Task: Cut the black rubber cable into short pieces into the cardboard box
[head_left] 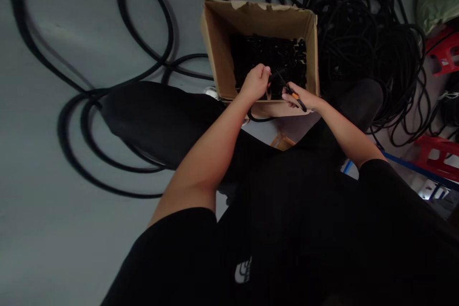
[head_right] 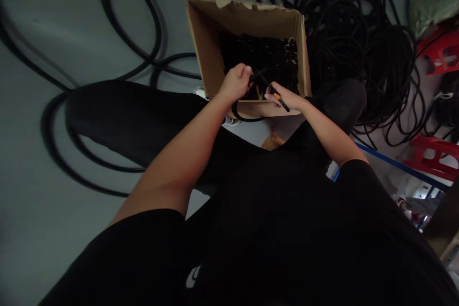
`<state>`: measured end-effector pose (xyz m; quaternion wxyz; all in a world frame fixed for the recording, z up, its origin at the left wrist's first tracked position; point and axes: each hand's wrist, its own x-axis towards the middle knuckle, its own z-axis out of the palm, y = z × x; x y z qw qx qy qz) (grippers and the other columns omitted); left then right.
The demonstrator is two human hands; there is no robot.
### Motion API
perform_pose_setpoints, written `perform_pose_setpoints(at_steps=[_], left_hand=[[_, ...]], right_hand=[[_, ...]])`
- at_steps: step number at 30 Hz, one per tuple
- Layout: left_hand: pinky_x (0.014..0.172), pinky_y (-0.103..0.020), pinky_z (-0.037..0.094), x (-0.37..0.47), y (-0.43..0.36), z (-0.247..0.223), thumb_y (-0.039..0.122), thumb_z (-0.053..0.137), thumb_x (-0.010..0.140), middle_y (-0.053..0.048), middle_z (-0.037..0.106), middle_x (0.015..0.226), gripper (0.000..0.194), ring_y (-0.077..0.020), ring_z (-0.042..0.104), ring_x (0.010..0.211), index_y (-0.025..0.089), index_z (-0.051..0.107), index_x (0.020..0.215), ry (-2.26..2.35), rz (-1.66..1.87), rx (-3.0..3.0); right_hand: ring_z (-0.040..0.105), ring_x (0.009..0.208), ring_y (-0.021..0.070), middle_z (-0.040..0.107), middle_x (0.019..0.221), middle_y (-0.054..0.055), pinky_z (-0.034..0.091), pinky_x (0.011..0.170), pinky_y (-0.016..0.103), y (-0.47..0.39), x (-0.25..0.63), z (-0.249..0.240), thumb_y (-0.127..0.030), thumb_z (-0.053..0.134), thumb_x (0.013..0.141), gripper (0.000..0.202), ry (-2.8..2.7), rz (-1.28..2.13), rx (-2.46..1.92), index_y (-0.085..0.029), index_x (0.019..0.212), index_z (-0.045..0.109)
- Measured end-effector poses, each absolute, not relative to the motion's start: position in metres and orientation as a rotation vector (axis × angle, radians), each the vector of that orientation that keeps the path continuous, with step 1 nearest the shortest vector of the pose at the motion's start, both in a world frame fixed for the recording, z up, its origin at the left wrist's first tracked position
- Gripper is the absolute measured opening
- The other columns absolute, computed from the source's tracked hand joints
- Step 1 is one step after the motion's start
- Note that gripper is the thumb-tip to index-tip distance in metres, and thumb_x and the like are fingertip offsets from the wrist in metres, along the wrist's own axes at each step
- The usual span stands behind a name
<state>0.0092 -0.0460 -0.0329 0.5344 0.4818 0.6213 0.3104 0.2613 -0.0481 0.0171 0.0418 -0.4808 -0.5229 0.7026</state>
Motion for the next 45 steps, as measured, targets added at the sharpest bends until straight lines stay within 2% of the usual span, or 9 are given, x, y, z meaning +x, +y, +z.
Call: perform_pose_setpoints(at_steps=[6,11,15,19,23,28,33,39,45], left_hand=[[0.102,-0.038,0.056,0.015,-0.048,-0.027,0.045,0.079,0.131,-0.002,0.063,0.081,0.046,-0.0269,0.071,0.091,0.025,0.063,0.094,1.516,0.684,1.077],[0.093,-0.033,0.055,0.012,-0.05,-0.018,0.04,0.093,0.122,-0.001,0.065,0.086,0.032,-0.0245,0.073,0.088,0.023,0.068,0.109,1.393,0.747,0.991],[0.081,-0.031,0.052,0.009,-0.051,-0.016,0.034,0.092,0.12,-0.002,0.067,0.084,0.033,-0.0209,0.066,0.077,0.023,0.064,0.104,1.313,0.667,1.016],[0.066,-0.024,0.04,0.008,-0.051,-0.016,0.032,0.088,0.121,0.001,0.064,0.08,0.04,-0.0141,0.052,0.064,0.026,0.054,0.1,1.218,0.562,0.961],[0.059,-0.021,0.037,0.006,-0.046,-0.013,0.026,0.077,0.124,0.003,0.059,0.081,0.035,-0.0112,0.046,0.06,0.027,0.05,0.101,1.208,0.517,0.908],[0.057,-0.02,0.037,0.004,-0.039,-0.016,0.039,0.082,0.125,0.004,0.055,0.078,0.043,-0.0111,0.044,0.058,0.028,0.049,0.1,1.223,0.544,0.94],[0.058,-0.023,0.034,0.006,-0.038,-0.017,0.04,0.08,0.127,0.002,0.056,0.077,0.044,-0.0125,0.044,0.06,0.026,0.052,0.095,1.287,0.536,0.944],[0.052,-0.024,0.021,0.001,-0.045,-0.004,0.048,0.083,0.125,0.005,0.047,0.072,0.043,-0.0088,0.03,0.051,0.024,0.063,0.097,1.044,0.412,0.652],[0.048,-0.024,0.02,-0.013,-0.04,0.003,0.043,0.082,0.125,0.005,0.044,0.068,0.042,-0.0076,0.026,0.047,0.021,0.069,0.091,1.056,0.433,0.56]], right_hand=[[0.065,0.065,0.011,0.061,0.086,-0.008,0.055,0.057,0.019,-0.045,0.26,0.014,-0.054,0.088,0.129,0.043,-1.704,2.087,-1.534,-0.026,0.124,0.055],[0.061,0.055,0.0113,0.06,0.077,-0.009,0.05,0.047,0.02,-0.045,0.26,0.02,-0.072,0.089,0.125,0.058,-1.624,2.055,-1.533,-0.027,0.119,0.054],[0.068,0.057,0.0143,0.066,0.076,-0.007,0.058,0.05,0.021,-0.045,0.26,0.022,-0.068,0.09,0.124,0.053,-1.539,2.141,-1.599,-0.027,0.118,0.056],[0.077,0.064,0.0175,0.069,0.078,-0.005,0.062,0.054,0.021,-0.044,0.26,0.026,-0.063,0.095,0.121,0.051,-1.549,2.196,-1.642,-0.027,0.116,0.058],[0.07,0.059,0.0149,0.064,0.075,-0.006,0.054,0.052,0.019,-0.041,0.258,0.037,-0.05,0.088,0.125,0.042,-1.753,2.043,-1.708,-0.026,0.11,0.058],[0.059,0.066,0.0121,0.062,0.08,-0.003,0.045,0.063,0.02,-0.041,0.253,0.055,-0.032,0.073,0.129,0.031,-2.138,1.63,-1.732,-0.024,0.105,0.056],[0.056,0.069,0.0133,0.061,0.082,-0.003,0.045,0.066,0.024,-0.043,0.251,0.052,-0.034,0.072,0.129,0.03,-2.14,1.633,-1.734,-0.025,0.106,0.055],[0.055,0.067,0.0128,0.054,0.077,-0.007,0.048,0.064,0.022,-0.039,0.256,0.044,-0.043,0.077,0.129,0.032,-2.036,1.81,-1.584,-0.026,0.11,0.056],[0.05,0.056,0.0111,0.052,0.071,-0.009,0.04,0.053,0.022,-0.037,0.268,0.035,-0.049,0.08,0.128,0.04,-2.046,1.889,-1.475,-0.026,0.106,0.055]])
